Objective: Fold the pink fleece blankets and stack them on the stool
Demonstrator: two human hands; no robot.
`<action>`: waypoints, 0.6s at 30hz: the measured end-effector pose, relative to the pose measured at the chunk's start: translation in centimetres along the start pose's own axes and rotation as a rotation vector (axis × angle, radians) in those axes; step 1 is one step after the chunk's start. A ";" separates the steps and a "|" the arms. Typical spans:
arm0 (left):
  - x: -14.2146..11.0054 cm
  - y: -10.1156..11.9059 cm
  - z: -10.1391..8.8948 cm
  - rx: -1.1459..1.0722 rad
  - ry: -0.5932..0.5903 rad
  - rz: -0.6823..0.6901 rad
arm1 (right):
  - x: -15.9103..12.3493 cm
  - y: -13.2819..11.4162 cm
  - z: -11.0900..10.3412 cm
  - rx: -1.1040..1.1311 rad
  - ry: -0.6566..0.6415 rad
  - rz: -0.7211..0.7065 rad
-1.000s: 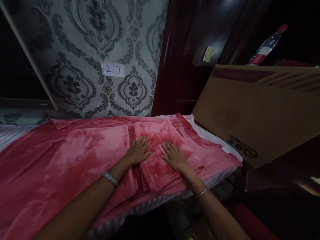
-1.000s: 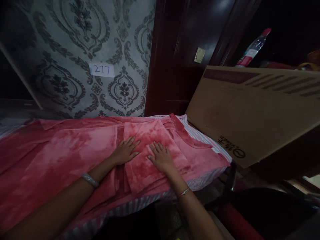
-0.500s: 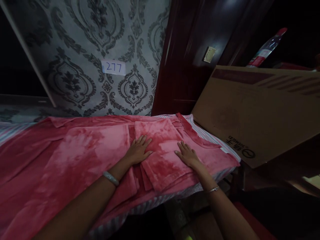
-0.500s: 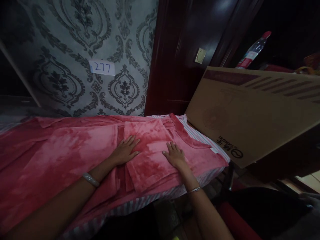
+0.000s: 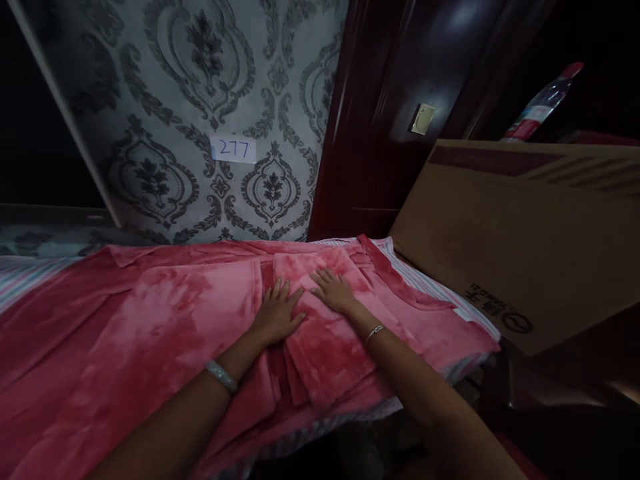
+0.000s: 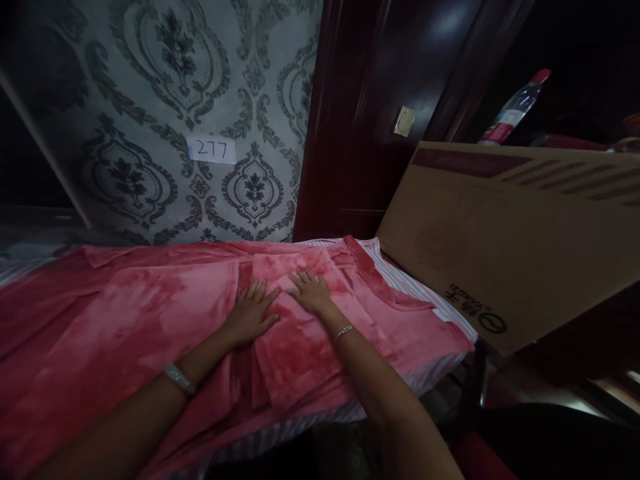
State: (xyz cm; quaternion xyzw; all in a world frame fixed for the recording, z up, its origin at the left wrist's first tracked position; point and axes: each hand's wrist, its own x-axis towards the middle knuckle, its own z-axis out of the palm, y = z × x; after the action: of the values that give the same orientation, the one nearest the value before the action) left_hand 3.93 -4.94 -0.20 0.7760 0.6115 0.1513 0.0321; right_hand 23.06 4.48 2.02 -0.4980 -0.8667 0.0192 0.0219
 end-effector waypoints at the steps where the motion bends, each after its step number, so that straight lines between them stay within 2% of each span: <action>1: 0.0 0.1 0.0 0.020 -0.003 -0.007 | 0.3 1.4 0.0 0.002 -0.004 0.071; 4: 0.0 -0.1 0.4 0.034 0.016 -0.009 | 0.4 5.2 0.0 0.056 0.020 0.309; 7: 0.2 -0.5 1.0 0.004 0.059 -0.009 | 0.2 7.3 -0.1 0.110 0.055 0.431; 11: 0.4 -1.1 1.5 -0.063 0.156 -0.002 | 1.0 7.4 -0.2 0.123 0.111 0.469; 18: 0.7 -1.0 0.7 -0.143 0.243 -0.105 | 3.0 7.4 -0.3 0.187 0.154 0.647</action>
State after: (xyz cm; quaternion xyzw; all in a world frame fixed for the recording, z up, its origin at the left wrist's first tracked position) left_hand 3.29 -3.95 -0.97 0.7147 0.6381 0.2855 0.0210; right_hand 27.95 10.76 2.01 -0.7430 -0.6540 0.0670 0.1255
